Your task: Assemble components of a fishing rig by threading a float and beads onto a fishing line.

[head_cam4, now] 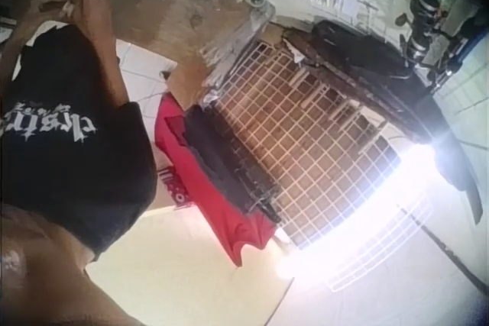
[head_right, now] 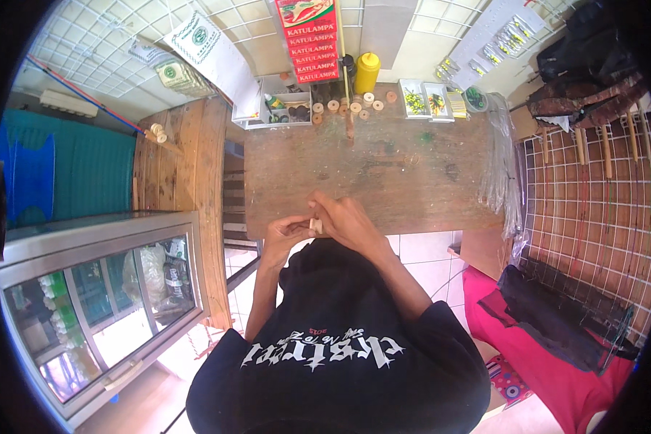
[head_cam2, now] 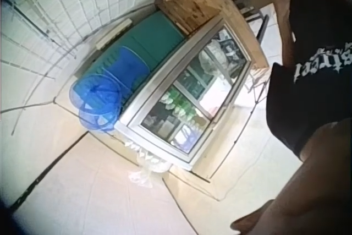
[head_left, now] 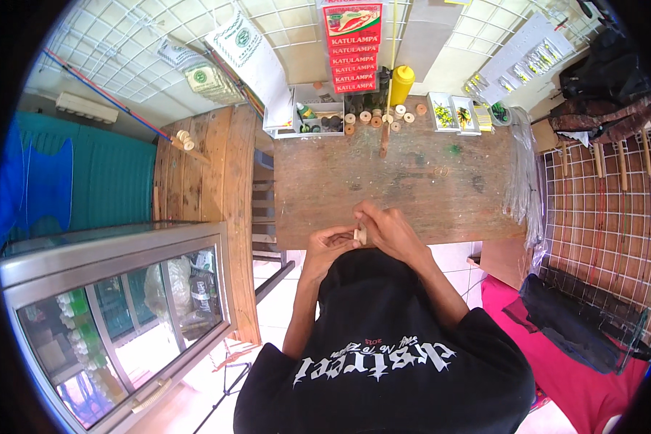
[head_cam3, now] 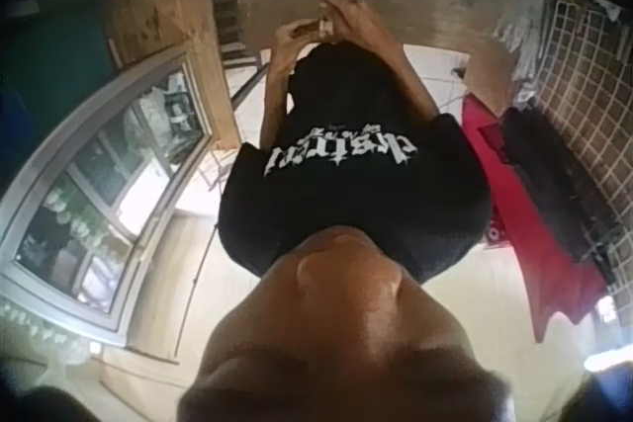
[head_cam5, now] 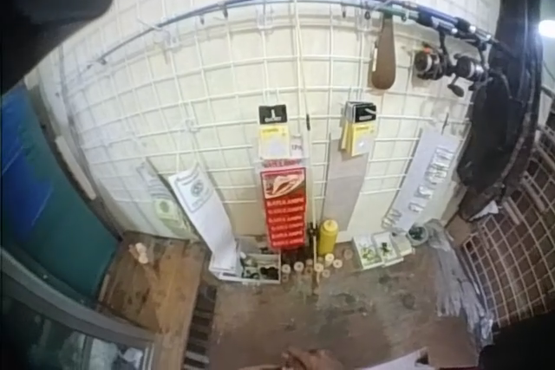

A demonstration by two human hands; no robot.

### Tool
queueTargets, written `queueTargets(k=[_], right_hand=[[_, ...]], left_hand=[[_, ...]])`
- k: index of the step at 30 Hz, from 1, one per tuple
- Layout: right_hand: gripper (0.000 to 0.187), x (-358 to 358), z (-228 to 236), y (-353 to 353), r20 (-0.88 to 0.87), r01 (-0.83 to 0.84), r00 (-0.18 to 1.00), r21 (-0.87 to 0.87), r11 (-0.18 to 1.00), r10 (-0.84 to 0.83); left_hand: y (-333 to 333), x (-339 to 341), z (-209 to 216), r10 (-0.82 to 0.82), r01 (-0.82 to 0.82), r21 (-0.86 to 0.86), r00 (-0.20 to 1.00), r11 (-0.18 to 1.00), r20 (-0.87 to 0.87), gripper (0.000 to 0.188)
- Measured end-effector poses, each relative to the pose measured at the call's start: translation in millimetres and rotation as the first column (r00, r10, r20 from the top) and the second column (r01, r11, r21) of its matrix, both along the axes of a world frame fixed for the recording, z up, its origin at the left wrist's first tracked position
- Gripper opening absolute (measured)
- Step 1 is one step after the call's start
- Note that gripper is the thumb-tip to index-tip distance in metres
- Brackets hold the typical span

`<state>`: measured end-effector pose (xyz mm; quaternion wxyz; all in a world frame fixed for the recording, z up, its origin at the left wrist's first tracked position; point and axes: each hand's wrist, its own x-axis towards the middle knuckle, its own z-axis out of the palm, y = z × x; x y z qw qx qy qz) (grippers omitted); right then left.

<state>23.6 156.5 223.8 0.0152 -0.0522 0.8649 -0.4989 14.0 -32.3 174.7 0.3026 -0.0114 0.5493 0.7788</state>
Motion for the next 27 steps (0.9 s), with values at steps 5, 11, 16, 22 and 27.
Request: queueTargets(k=[5, 11, 16, 22, 27], right_hand=[[0.012, 0, -9, 2, 0.025, 0.062, 0.998, -0.17, 0.983, -0.058], [0.013, 14, -7, -3, 0.025, -0.076, 0.997, -0.091, 0.993, 0.078], [0.011, 22, 0, 1, -0.027, -0.137, 0.99, 0.098, 0.986, 0.14], [0.01, 12, -2, 17, -0.141, -0.074, 0.986, 0.097, 0.993, 0.088], [0.01, 3, -11, 18, -0.146, -0.066, 0.986, 0.083, 0.994, 0.077]], left_hand=[[4, 5, 10, 0.098, -0.093, 0.271, 0.995, 0.958, -0.005, 0.034], [18, 4, 5, 0.511, -0.569, 0.29, 0.821, 0.769, 0.254, 0.031], [32, 14, -7, 0.564, -0.566, 0.03, 0.813, 0.824, -0.149, 0.031], [18, 17, -16, 0.246, -0.246, 0.009, 0.964, 0.969, -0.104, 0.03], [9, 13, 2, 0.071, -0.067, 0.045, 0.994, 0.997, -0.084, 0.033]])
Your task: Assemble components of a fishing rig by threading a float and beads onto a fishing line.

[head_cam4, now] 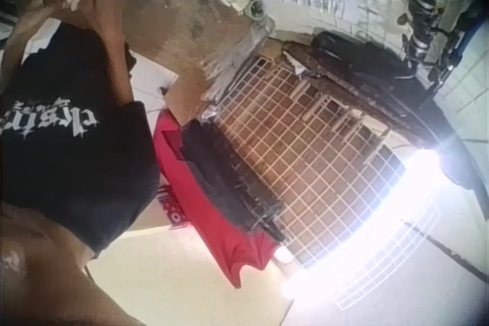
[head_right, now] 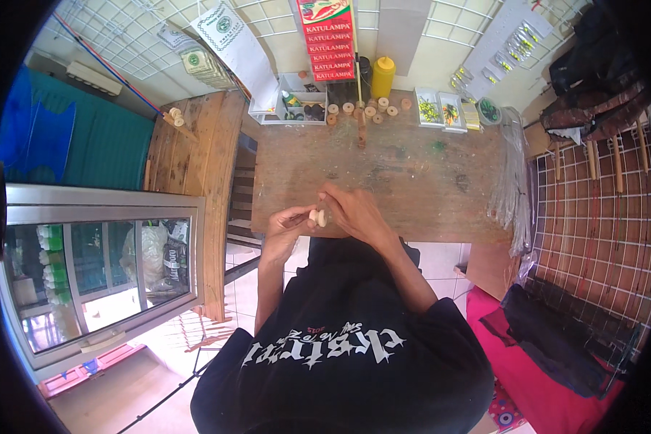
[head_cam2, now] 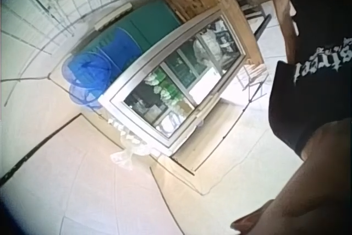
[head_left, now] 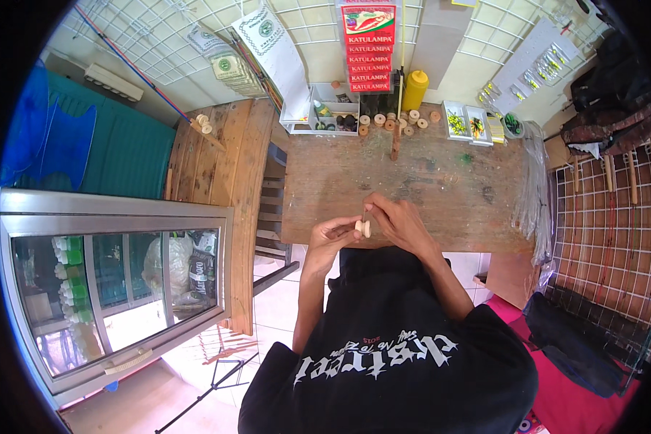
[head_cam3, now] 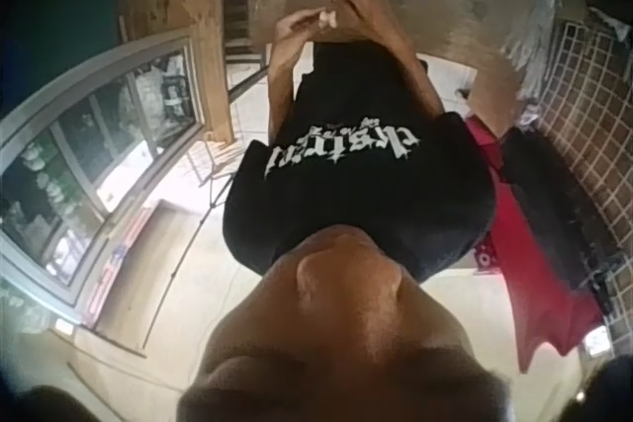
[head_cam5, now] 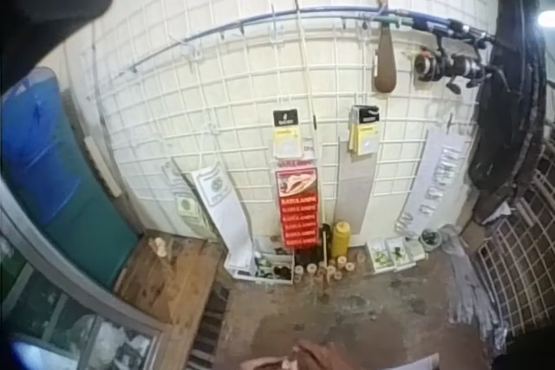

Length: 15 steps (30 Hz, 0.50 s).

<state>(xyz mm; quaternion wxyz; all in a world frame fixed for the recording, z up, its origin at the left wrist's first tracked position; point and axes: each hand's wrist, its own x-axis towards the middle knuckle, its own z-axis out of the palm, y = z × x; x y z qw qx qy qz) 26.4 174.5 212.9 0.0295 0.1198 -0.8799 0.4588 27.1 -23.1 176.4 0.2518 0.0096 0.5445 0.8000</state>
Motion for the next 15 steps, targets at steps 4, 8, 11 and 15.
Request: queueTargets(k=[4, 8, 11, 15], right_hand=[[0.014, -4, -10, -5, 0.086, 0.001, 0.996, -0.1, 0.995, 0.008], [0.013, -2, -3, -14, 0.123, -0.108, 0.986, -0.043, 0.993, 0.113], [0.011, -2, -1, -15, 0.043, -0.136, 0.99, 0.025, 0.99, 0.135], [0.012, -8, 13, -7, -0.033, -0.098, 0.995, 0.01, 0.995, 0.099]], left_hand=[[-6, -6, 2, 0.08, -0.106, 0.297, 0.992, 0.949, 0.098, 0.031], [16, -10, 7, 0.487, -0.518, 0.211, 0.854, 0.829, 0.184, 0.027], [21, -10, 3, 0.559, -0.559, 0.006, 0.829, 0.829, -0.029, 0.027], [14, -5, -3, 0.348, -0.356, -0.127, 0.934, 0.926, -0.088, 0.03]])
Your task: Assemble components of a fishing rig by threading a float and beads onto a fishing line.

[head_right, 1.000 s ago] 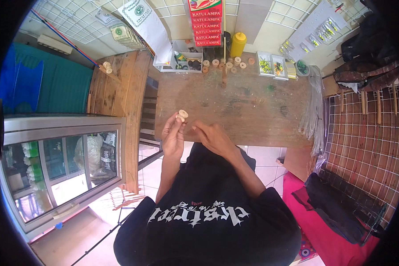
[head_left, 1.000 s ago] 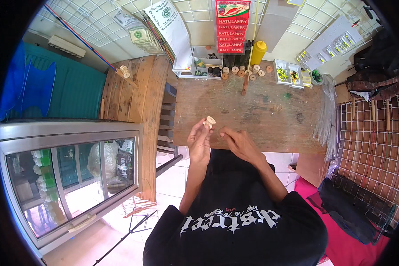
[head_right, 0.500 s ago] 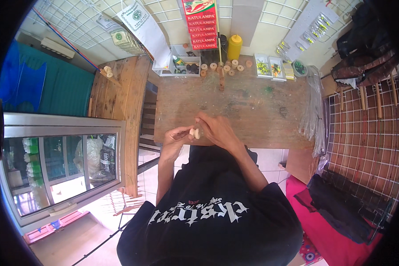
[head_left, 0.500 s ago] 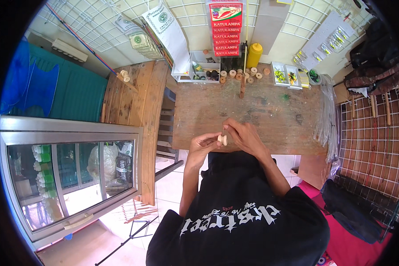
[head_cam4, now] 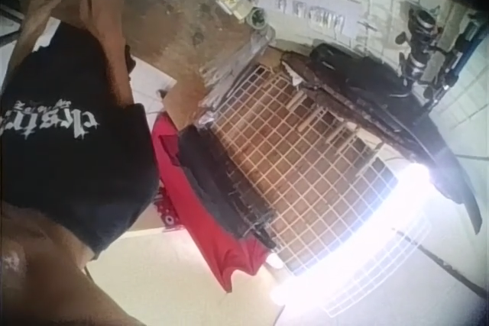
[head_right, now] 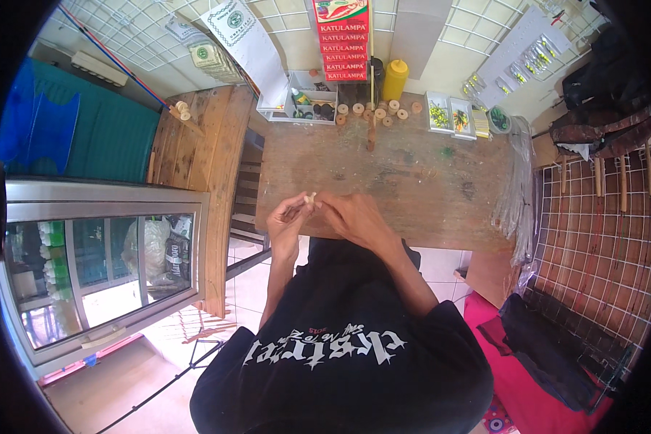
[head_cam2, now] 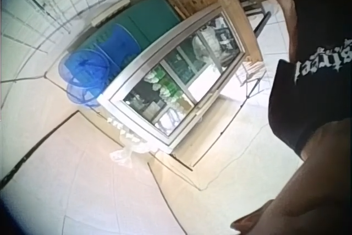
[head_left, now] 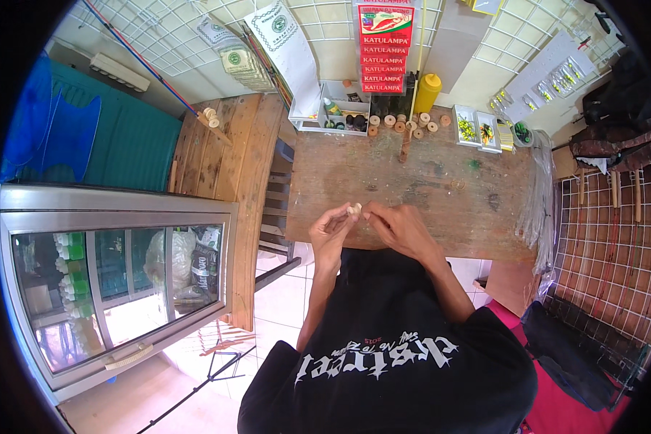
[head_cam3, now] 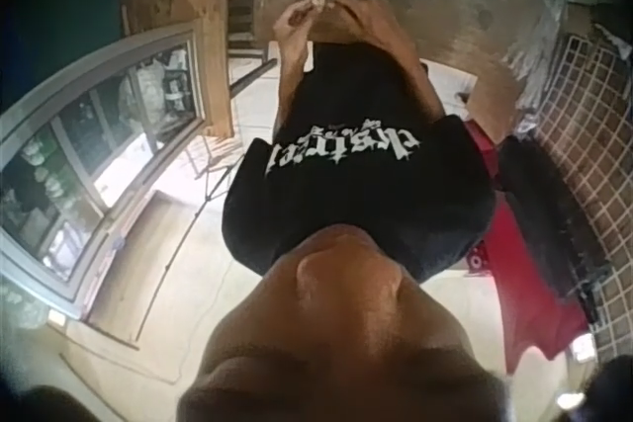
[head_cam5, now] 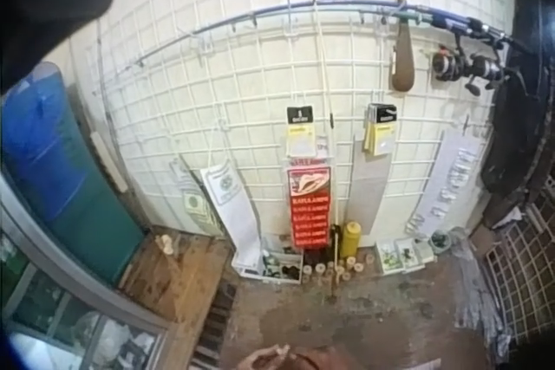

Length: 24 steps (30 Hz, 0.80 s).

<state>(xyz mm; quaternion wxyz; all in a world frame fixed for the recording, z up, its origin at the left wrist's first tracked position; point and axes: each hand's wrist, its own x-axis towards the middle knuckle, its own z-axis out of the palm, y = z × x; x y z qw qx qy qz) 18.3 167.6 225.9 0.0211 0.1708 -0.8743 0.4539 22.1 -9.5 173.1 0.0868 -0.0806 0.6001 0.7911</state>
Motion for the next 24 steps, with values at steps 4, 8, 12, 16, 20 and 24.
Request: queueTargets(k=[4, 8, 12, 16, 20, 24], right_hand=[[0.013, -6, 0, 9, 0.023, 0.057, 0.998, -0.024, 0.998, -0.056], [0.014, -1, -20, 5, 0.089, 0.072, 0.994, -0.038, 0.997, -0.069], [0.01, 14, -23, -4, 0.128, 0.006, 0.992, -0.027, 1.0, -0.002], [0.009, 17, -6, -4, 0.074, -0.058, 0.996, 0.052, 0.997, 0.054], [0.009, 12, 0, 3, -0.03, -0.043, 0.999, 0.058, 0.997, 0.045], [0.013, 4, -3, 11, -0.017, 0.006, 1.0, 0.076, 0.997, -0.005]], left_hand=[[-12, 8, -6, -0.262, 0.26, 0.086, 0.965, 0.962, 0.006, 0.028], [-9, 9, 15, -0.143, 0.061, 0.521, 0.983, 0.851, 0.119, 0.03], [6, 5, 13, 0.225, -0.274, 0.404, 0.96, 0.873, 0.165, 0.031], [18, 11, 19, 0.235, -0.235, 0.006, 0.971, 0.972, -0.049, 0.029], [5, 20, 4, 0.025, -0.026, -0.033, 0.998, 0.999, -0.051, 0.032], [-5, 23, -4, -0.146, 0.14, 0.123, 0.988, 0.982, 0.042, 0.028]])
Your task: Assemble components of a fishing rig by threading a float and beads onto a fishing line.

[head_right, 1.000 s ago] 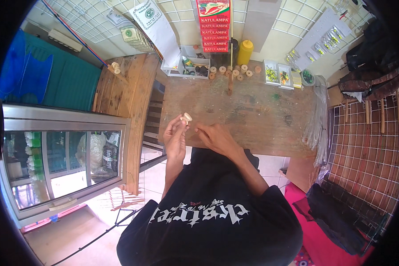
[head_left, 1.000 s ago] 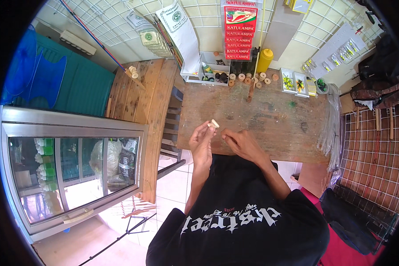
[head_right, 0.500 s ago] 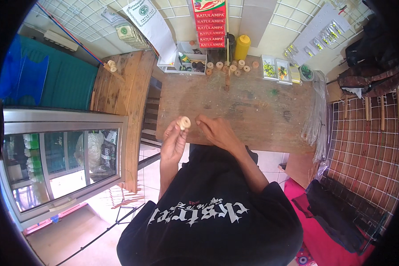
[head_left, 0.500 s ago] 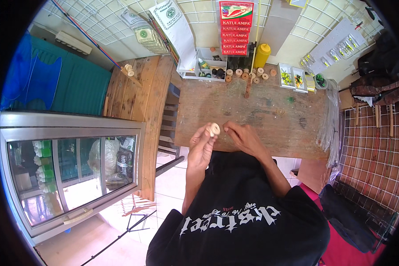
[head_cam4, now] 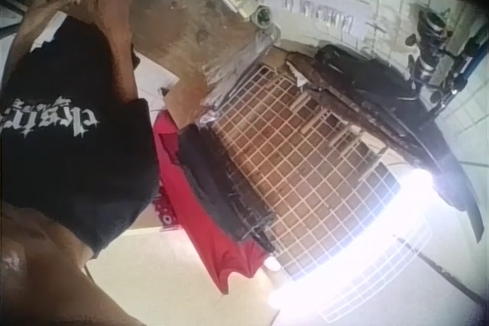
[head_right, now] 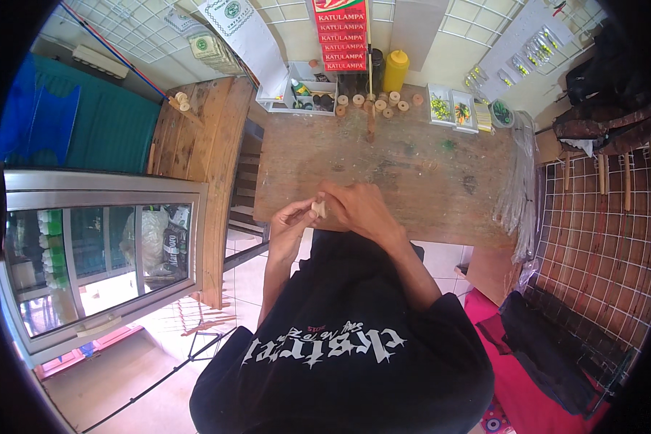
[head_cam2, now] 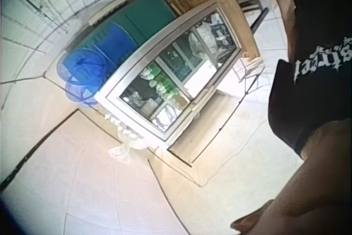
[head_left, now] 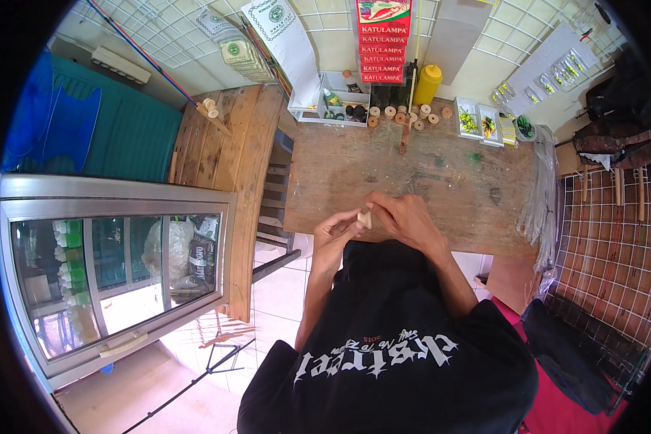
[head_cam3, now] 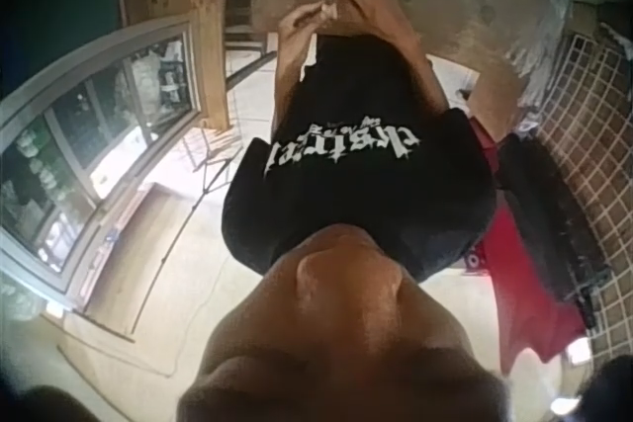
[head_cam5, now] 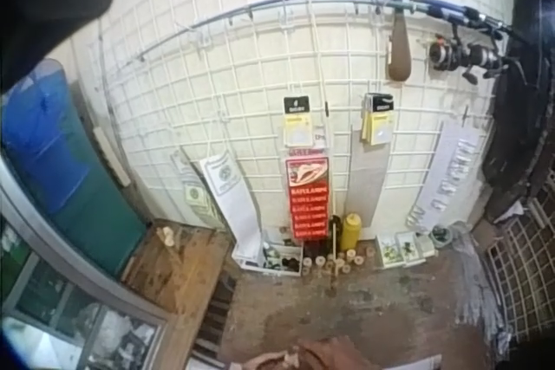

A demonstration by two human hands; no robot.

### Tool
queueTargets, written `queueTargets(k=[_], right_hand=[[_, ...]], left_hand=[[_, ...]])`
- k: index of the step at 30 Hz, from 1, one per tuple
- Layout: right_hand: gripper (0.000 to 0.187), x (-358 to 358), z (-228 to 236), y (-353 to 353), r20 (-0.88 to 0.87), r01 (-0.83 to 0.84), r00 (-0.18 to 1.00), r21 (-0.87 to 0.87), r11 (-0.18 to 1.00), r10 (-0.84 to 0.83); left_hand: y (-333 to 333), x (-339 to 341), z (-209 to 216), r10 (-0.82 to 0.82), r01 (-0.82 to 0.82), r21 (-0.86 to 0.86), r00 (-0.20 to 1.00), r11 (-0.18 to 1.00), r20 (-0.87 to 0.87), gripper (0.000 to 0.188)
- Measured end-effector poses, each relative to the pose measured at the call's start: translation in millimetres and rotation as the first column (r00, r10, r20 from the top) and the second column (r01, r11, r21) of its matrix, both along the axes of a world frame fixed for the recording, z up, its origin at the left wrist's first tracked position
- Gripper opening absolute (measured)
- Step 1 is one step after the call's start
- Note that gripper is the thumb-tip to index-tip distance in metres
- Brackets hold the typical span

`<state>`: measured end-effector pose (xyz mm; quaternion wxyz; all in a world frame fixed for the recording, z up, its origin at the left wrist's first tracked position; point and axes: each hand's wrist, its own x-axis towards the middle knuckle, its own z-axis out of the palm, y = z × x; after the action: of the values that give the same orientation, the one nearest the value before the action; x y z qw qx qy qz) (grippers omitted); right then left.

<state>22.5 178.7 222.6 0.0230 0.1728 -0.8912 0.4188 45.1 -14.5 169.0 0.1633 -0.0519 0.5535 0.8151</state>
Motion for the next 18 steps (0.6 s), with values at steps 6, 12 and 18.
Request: queueTargets(k=[6, 12, 18], right_hand=[[0.011, 8, -13, -5, 0.014, 0.029, 1.0, -0.096, 0.995, -0.028], [0.009, 18, -5, -14, 0.024, -0.027, 0.999, -0.036, 0.999, 0.028], [0.011, 12, 6, -2, -0.017, -0.041, 0.999, 0.123, 0.992, 0.043]], left_hand=[[1, -10, 18, 0.019, -0.073, 0.385, 0.99, 0.92, 0.143, 0.027], [21, -12, 16, 0.371, -0.409, 0.263, 0.91, 0.874, 0.184, 0.025], [18, -8, 13, 0.23, -0.239, -0.11, 0.969, 0.965, -0.095, 0.027]])
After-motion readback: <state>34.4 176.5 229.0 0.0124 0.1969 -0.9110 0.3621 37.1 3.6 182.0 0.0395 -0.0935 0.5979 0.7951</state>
